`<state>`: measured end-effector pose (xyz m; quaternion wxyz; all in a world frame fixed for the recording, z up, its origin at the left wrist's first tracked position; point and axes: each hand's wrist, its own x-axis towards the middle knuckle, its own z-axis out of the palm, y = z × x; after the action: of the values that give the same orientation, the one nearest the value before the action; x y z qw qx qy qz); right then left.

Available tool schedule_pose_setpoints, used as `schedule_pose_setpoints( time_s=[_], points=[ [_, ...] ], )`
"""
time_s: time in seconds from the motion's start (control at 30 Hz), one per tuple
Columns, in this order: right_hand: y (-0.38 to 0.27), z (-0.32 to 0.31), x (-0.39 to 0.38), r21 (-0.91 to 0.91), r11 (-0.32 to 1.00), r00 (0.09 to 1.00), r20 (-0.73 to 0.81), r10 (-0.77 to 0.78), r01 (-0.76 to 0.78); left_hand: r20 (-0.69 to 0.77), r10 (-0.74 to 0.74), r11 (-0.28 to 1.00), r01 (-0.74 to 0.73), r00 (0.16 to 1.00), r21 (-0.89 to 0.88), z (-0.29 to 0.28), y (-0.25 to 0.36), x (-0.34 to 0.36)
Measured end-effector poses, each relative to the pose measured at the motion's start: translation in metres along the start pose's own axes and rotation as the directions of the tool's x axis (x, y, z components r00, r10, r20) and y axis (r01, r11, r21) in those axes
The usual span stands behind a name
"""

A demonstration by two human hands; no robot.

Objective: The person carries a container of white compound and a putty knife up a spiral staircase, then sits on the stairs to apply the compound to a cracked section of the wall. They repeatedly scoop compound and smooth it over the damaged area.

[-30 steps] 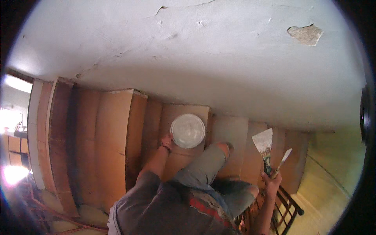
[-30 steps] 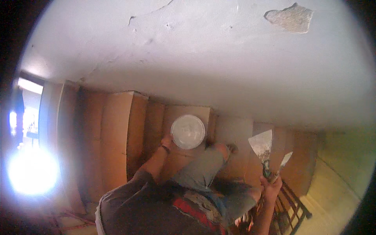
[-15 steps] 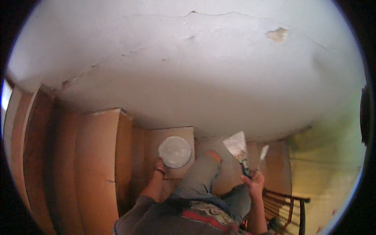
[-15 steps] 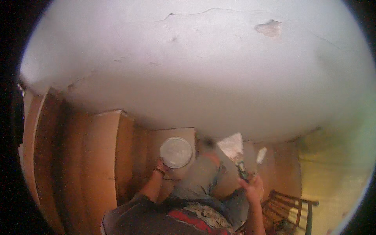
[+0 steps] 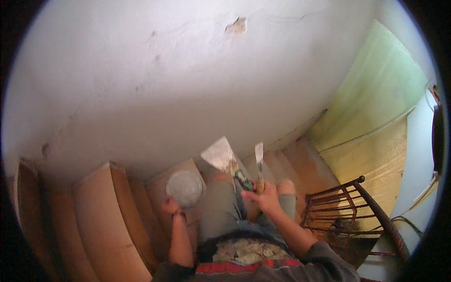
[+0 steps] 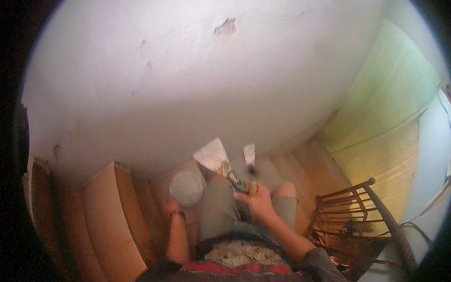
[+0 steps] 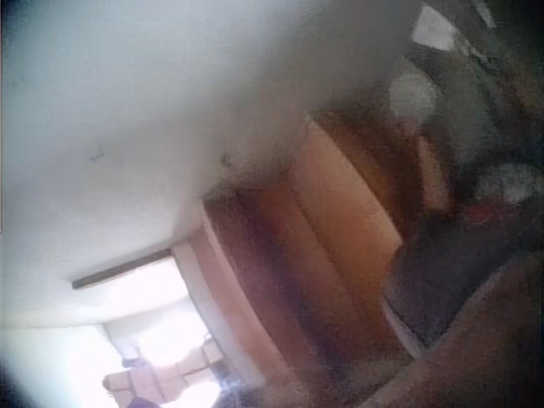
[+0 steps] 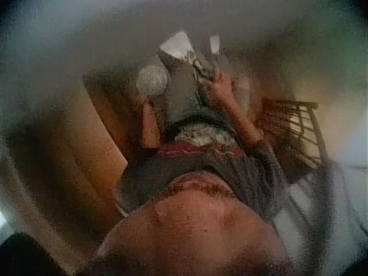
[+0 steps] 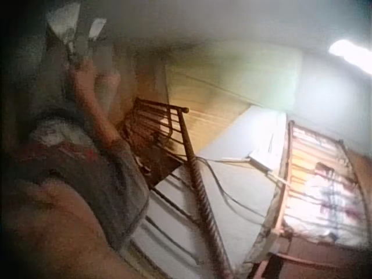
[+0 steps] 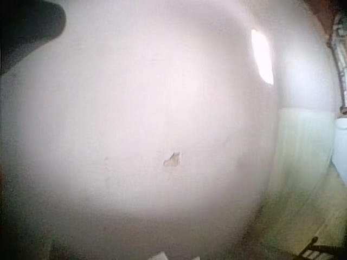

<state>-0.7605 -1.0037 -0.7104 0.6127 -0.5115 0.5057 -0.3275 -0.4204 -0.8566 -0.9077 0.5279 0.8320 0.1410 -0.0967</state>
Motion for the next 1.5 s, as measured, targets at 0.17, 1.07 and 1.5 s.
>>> schedule_pose_setpoints(
  time_s=[0.17, 1.07, 1.5],
  points=[
    [0.002, 0.000, 0.007, 0.005, 1.000, 0.998, 0.062, 0.024, -0.024, 0.476, 0.423, 0.903, -0.406, 0.771, -0.145, 0.000, 0.090, -0.164],
    [-0.009, -0.076, 0.105, -0.655, 0.654, 0.907, 0.403, -0.122, 0.379, 0.312, 0.551, 0.684, -0.633, 0.774, 0.363, 0.011, 0.058, -0.163],
    [-0.036, 0.069, 0.111, -0.694, 0.078, 0.695, 0.698, -0.176, 0.716, 0.128, 0.480, 0.796, -0.492, 0.868, 0.352, 0.013, 0.042, -0.165]
  ],
)
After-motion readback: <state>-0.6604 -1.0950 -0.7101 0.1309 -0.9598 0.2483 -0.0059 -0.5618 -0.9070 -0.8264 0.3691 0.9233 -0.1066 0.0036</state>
